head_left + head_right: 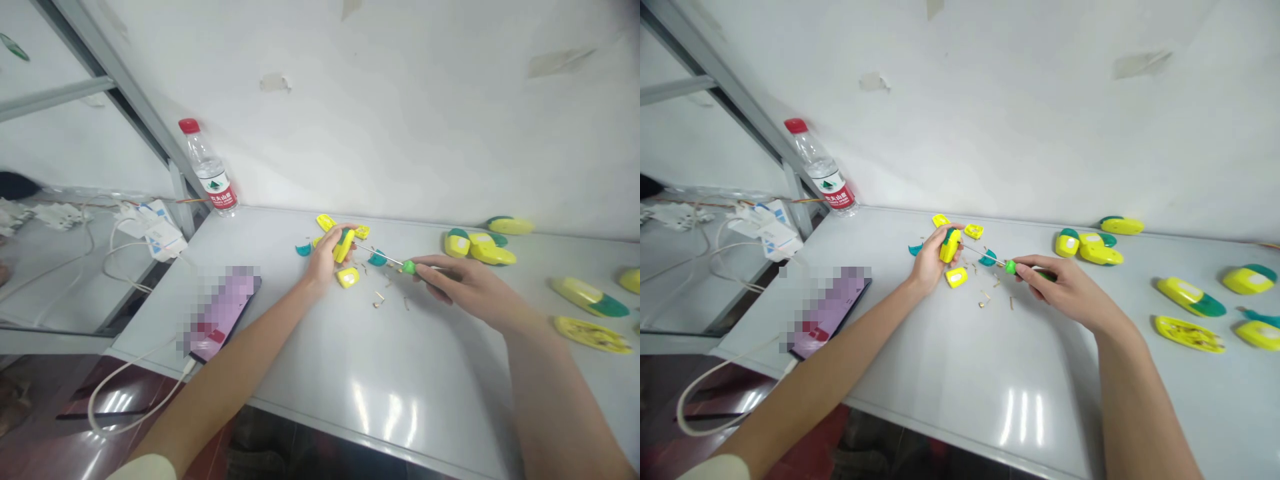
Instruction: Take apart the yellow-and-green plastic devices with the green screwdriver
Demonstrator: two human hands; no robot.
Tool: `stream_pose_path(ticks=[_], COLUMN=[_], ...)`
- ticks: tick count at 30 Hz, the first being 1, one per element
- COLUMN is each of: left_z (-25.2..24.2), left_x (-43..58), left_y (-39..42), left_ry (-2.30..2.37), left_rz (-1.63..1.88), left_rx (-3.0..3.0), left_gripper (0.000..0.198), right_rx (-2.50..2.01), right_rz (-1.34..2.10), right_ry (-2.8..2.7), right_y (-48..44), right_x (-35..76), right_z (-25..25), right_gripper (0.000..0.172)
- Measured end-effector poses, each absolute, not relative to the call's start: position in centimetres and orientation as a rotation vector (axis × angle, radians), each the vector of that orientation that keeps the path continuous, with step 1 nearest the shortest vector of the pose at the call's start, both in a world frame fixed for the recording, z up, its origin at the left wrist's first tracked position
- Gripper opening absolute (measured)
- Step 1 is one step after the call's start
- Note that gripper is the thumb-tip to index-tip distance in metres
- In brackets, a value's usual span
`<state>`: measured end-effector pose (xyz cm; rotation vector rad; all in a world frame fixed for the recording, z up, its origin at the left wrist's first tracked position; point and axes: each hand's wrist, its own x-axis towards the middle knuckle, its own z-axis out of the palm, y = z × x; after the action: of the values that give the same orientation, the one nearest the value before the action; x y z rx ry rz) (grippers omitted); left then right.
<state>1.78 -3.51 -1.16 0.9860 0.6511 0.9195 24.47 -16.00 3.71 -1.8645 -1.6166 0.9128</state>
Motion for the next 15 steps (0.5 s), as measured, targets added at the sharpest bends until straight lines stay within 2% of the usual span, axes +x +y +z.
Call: stream_pose_path(ticks=[7, 15], left_z=[-1.0, -0.4], left_x=[1.5, 1.5], left_y=[-3.6, -3.9], left_ry=[0.59, 0.517], left_rz=[0.888, 0.857], left_rx=[0.988, 0.93], left_gripper=[0.039, 0.043], right_rx=[-1.851, -1.815], right_rz=[1.024, 1.089], right_ry=[-1.52, -1.466], right_y=[-16.2, -16.0], right_x=[23.9, 23.7], right_z=[4.8, 4.6], right_gripper=[0.057, 0.063])
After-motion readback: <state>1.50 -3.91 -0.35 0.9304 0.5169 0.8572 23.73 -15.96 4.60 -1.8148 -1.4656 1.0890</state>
